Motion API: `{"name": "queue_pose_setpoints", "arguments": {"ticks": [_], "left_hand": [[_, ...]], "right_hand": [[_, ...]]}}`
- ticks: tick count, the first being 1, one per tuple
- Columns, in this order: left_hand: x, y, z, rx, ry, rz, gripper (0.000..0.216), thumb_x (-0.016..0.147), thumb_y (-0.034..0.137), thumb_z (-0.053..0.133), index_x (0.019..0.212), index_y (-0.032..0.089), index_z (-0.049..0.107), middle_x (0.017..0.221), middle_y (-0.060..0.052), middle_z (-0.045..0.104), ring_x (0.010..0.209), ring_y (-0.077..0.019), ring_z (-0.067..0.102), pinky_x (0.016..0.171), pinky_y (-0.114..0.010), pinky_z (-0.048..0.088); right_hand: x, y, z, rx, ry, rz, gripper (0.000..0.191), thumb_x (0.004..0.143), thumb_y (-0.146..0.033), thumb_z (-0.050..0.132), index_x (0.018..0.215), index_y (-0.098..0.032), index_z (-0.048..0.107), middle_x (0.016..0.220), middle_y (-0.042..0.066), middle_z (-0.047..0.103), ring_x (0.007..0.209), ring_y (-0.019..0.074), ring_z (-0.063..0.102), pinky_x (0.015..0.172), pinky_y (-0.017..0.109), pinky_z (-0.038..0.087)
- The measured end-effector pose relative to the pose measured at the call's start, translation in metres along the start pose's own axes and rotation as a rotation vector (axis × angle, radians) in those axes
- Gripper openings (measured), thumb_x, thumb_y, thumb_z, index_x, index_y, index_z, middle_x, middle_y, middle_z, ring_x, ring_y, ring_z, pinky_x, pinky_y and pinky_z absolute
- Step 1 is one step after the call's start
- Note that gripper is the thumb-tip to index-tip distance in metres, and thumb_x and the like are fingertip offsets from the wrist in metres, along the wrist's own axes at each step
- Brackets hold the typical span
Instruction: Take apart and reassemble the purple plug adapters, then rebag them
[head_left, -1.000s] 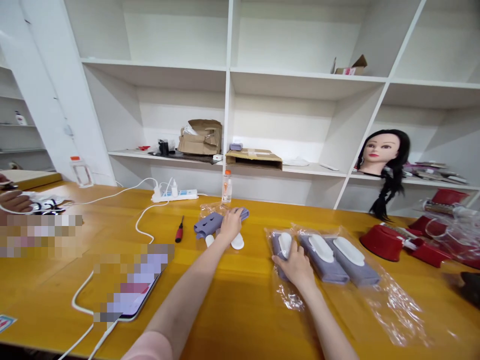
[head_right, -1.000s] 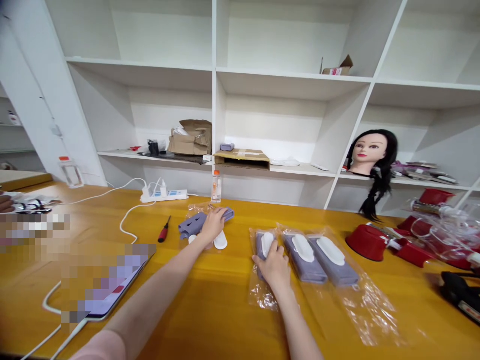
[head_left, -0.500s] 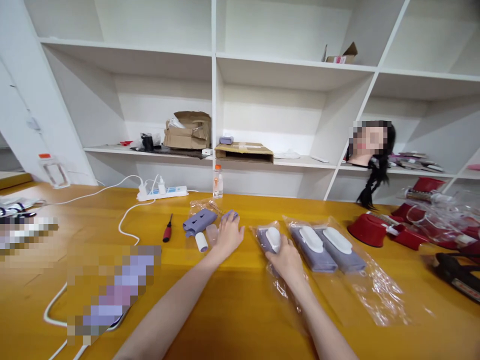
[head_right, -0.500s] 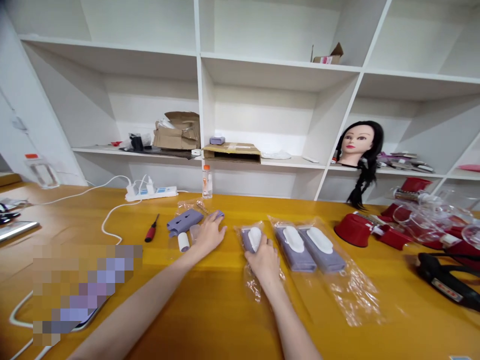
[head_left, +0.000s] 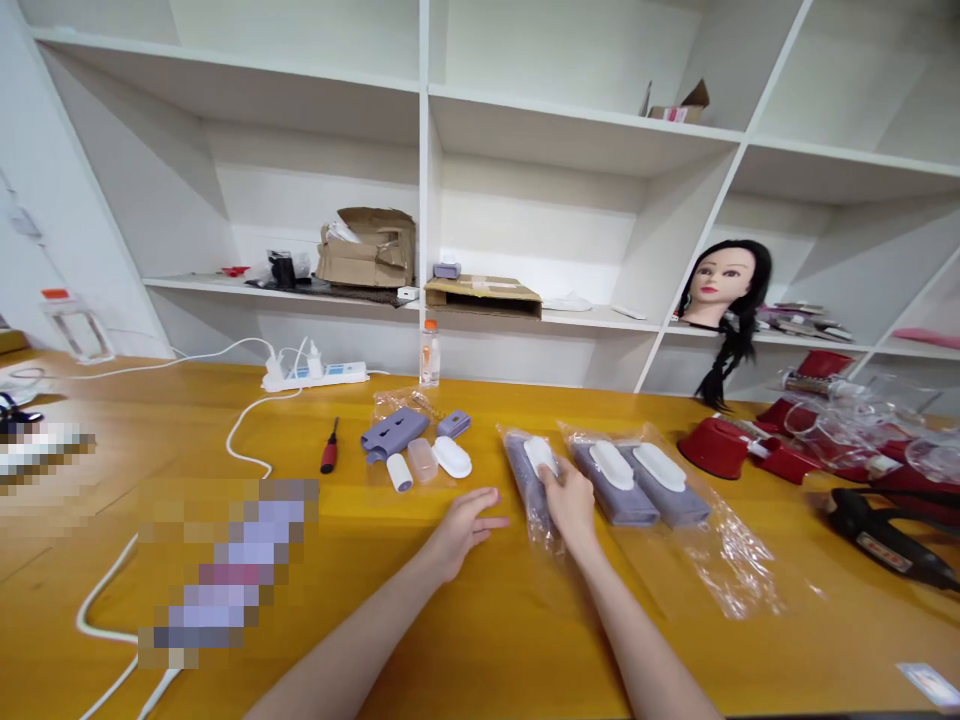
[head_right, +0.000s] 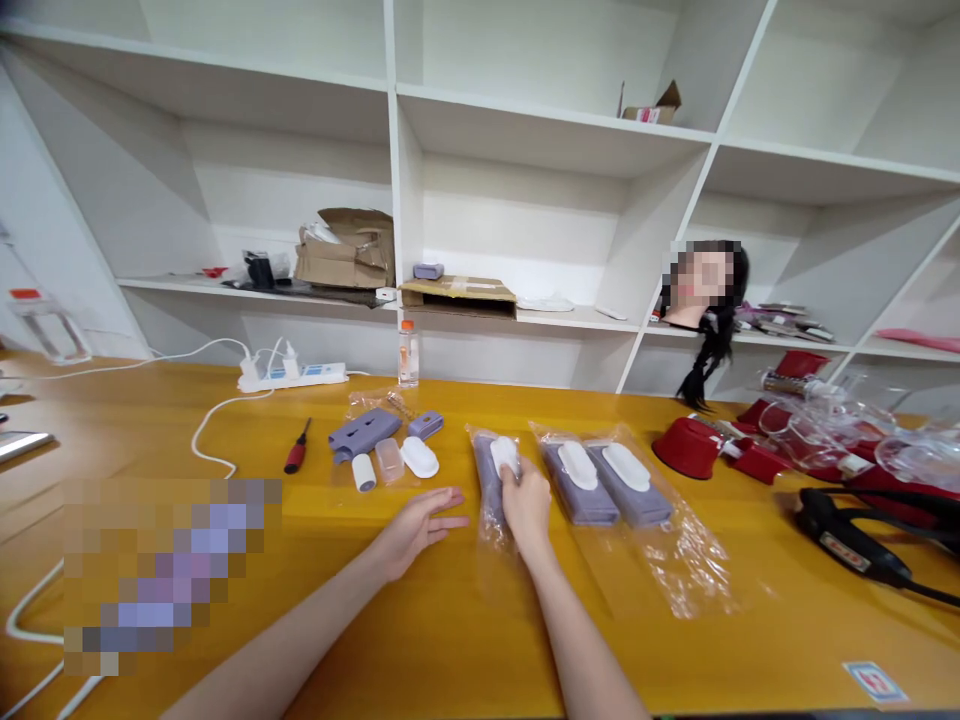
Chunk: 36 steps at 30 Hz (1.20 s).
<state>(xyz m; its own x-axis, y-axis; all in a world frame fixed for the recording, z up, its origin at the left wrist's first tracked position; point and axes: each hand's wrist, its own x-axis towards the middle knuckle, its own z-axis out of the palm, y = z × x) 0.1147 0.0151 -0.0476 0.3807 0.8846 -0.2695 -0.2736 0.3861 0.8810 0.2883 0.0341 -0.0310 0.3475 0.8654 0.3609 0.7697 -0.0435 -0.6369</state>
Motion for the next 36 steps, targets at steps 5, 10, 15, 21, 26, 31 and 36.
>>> {"name": "queue_pose_setpoints", "arguments": {"ticks": [5,10,15,21,26,31,36], "left_hand": [[0.002,0.002,0.01,-0.243,-0.143,-0.041,0.053,0.077,0.054,0.047,0.124,0.029,0.042,0.123,-0.007,0.055,0.097,-0.0251,0.059,0.087,-0.041,0.038],[-0.002,0.013,0.006,-0.524,-0.09,0.114,0.051,0.076,0.042,0.055,0.122,0.021,0.048,0.104,-0.007,0.066,0.09,-0.0233,0.063,0.079,-0.033,0.047],[-0.003,0.029,-0.015,-0.597,0.046,0.139,0.052,0.076,0.046,0.055,0.118,0.016,0.052,0.102,-0.01,0.066,0.093,-0.0272,0.062,0.08,-0.039,0.049],[-0.003,0.042,-0.025,-0.733,0.161,0.245,0.056,0.074,0.046,0.057,0.123,0.021,0.047,0.109,-0.011,0.063,0.098,-0.0289,0.06,0.08,-0.048,0.049],[-0.011,0.048,-0.016,-0.76,0.159,0.331,0.046,0.078,0.037,0.056,0.12,0.02,0.05,0.106,-0.008,0.065,0.1,-0.0266,0.059,0.086,-0.043,0.048],[-0.013,0.041,-0.007,-0.706,0.031,0.532,0.039,0.08,0.027,0.055,0.119,0.025,0.051,0.111,-0.002,0.063,0.112,-0.0182,0.052,0.094,-0.03,0.041],[-0.015,0.037,-0.006,-0.673,-0.009,0.427,0.031,0.081,0.034,0.052,0.105,0.016,0.06,0.102,-0.007,0.067,0.107,-0.0221,0.055,0.093,-0.032,0.041]], "right_hand": [[-0.018,-0.02,0.009,0.291,0.048,-0.089,0.042,0.082,-0.039,0.043,0.112,-0.013,0.057,0.104,0.012,0.065,0.095,0.0245,0.06,0.084,0.035,0.043],[-0.04,-0.041,0.016,0.321,-0.092,-0.475,0.057,0.08,-0.038,0.051,0.13,-0.015,0.038,0.128,0.014,0.048,0.117,0.025,0.046,0.096,0.041,0.037],[-0.051,-0.039,-0.013,0.355,0.175,-0.868,0.043,0.078,-0.024,0.051,0.121,-0.018,0.046,0.112,0.013,0.056,0.104,0.0265,0.053,0.086,0.047,0.043],[-0.09,-0.046,-0.022,-0.021,-0.157,-1.404,0.024,0.079,-0.015,0.043,0.096,-0.015,0.061,0.076,0.009,0.064,0.077,0.0208,0.06,0.063,0.031,0.052],[-0.084,-0.042,0.006,-0.072,-0.093,-0.955,0.047,0.081,-0.007,0.035,0.127,-0.015,0.041,0.111,0.015,0.057,0.099,0.0239,0.057,0.079,0.039,0.052],[-0.074,-0.035,0.016,0.082,-0.048,-0.751,0.044,0.083,-0.021,0.045,0.127,-0.022,0.041,0.115,0.012,0.053,0.106,0.0252,0.052,0.084,0.043,0.049],[-0.076,-0.029,0.01,-0.019,0.015,-1.039,0.04,0.078,-0.023,0.054,0.118,-0.02,0.052,0.12,0.011,0.051,0.116,0.0318,0.041,0.092,0.053,0.038]]}}
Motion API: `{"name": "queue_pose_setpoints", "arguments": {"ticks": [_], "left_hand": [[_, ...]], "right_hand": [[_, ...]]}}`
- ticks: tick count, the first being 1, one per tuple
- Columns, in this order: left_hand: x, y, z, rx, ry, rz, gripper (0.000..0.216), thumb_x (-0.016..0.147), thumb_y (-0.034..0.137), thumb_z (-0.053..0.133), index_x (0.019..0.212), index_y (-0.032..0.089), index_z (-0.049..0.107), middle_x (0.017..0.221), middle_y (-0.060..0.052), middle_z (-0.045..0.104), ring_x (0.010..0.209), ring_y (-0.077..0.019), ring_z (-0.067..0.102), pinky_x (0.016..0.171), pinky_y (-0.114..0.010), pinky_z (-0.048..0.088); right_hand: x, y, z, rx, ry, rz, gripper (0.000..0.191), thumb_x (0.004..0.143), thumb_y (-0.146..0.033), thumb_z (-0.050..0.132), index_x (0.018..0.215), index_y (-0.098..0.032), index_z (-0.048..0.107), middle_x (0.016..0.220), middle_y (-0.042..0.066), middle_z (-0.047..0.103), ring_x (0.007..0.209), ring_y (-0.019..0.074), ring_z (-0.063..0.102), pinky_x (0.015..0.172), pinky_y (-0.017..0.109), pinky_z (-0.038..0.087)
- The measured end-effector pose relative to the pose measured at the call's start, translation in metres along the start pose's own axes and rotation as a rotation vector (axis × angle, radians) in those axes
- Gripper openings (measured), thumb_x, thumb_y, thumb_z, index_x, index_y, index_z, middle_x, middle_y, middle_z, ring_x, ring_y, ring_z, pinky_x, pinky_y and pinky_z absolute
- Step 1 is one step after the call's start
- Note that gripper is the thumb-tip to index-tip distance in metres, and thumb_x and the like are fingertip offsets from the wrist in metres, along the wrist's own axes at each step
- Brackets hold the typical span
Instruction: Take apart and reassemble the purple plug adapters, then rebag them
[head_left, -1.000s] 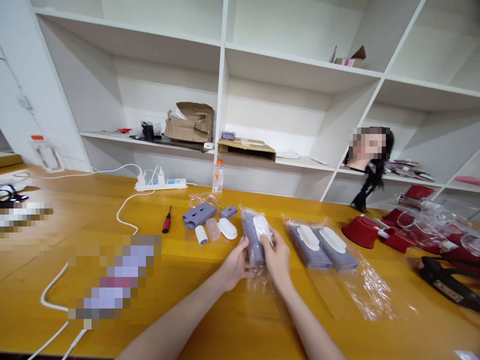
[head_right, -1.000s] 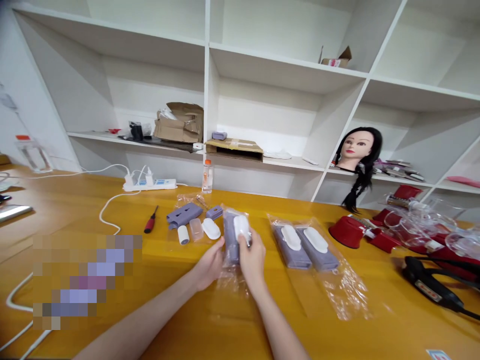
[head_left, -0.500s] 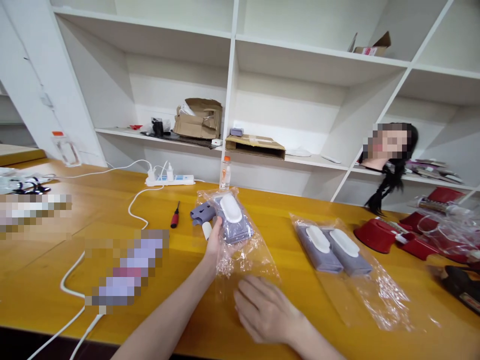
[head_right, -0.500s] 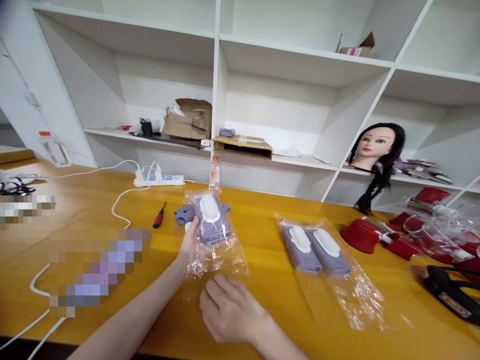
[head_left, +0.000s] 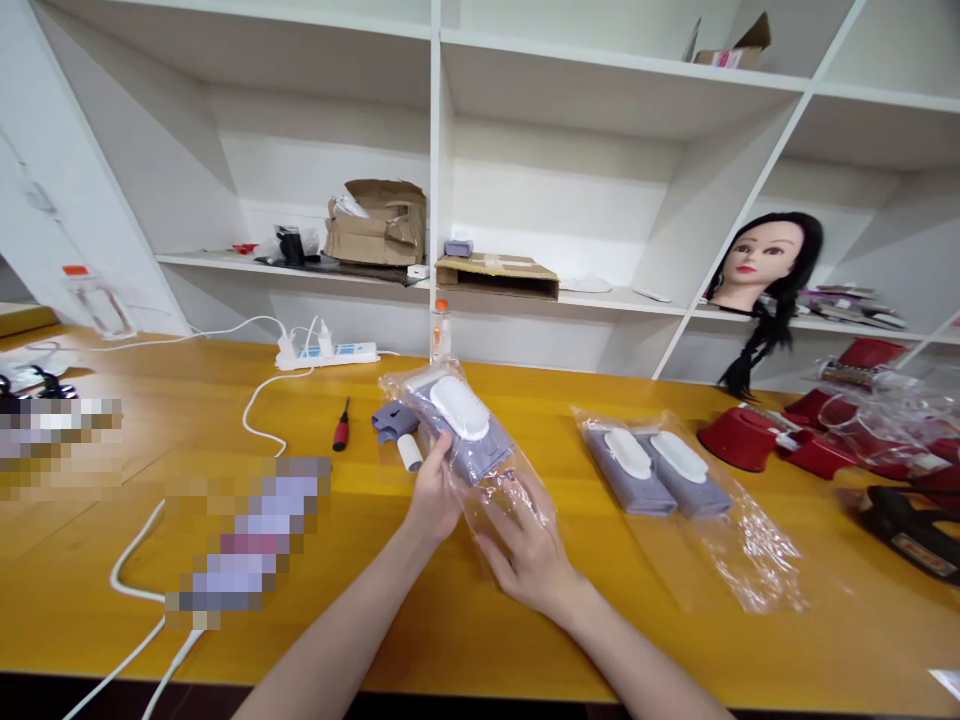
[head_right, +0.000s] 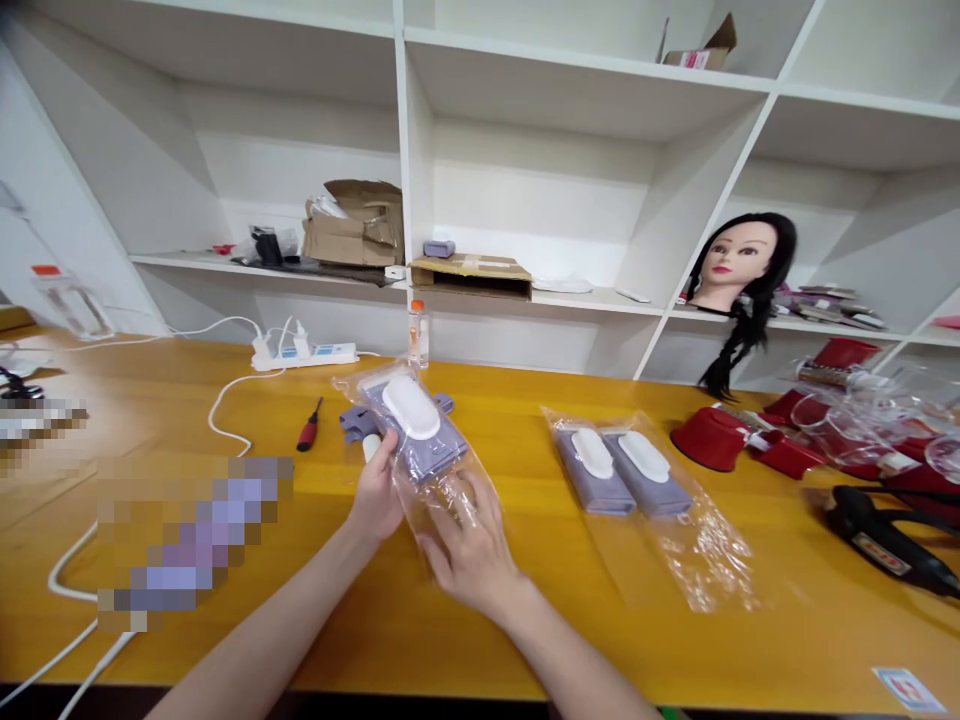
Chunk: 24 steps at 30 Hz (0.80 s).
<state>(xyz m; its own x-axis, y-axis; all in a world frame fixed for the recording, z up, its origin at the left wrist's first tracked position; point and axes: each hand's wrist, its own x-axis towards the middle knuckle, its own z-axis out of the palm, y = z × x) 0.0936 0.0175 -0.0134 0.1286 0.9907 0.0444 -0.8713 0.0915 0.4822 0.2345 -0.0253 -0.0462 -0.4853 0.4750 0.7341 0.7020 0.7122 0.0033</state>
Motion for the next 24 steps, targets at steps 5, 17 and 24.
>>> {"name": "queue_pose_setpoints", "arguments": {"ticks": [5,17,24], "left_hand": [[0.002,0.004,-0.003,0.011,0.079,0.021,0.029,0.08,0.031,0.052,0.104,0.016,0.059,0.095,-0.005,0.068,0.101,-0.022,0.058,0.09,-0.033,0.043],[-0.004,0.008,0.005,0.146,-0.016,0.287,0.058,0.07,0.014,0.062,0.123,0.029,0.045,0.117,-0.001,0.059,0.116,-0.0198,0.048,0.096,-0.028,0.037],[0.02,0.041,0.016,0.054,0.042,0.324,0.048,0.08,0.03,0.053,0.126,0.033,0.041,0.124,-0.003,0.053,0.102,-0.0223,0.057,0.084,-0.035,0.045]], "right_hand": [[0.007,0.001,-0.004,0.26,-0.054,0.191,0.023,0.08,-0.022,0.05,0.098,-0.021,0.064,0.101,0.009,0.061,0.096,0.025,0.053,0.081,0.043,0.045],[0.013,0.006,0.003,1.647,0.104,1.302,0.023,0.07,-0.031,0.062,0.092,-0.021,0.061,0.084,-0.001,0.068,0.065,0.0108,0.06,0.06,0.021,0.047],[0.016,0.038,-0.019,1.474,0.072,1.388,0.033,0.064,-0.026,0.067,0.096,-0.02,0.061,0.078,-0.002,0.068,0.057,0.0098,0.059,0.051,0.019,0.045]]}}
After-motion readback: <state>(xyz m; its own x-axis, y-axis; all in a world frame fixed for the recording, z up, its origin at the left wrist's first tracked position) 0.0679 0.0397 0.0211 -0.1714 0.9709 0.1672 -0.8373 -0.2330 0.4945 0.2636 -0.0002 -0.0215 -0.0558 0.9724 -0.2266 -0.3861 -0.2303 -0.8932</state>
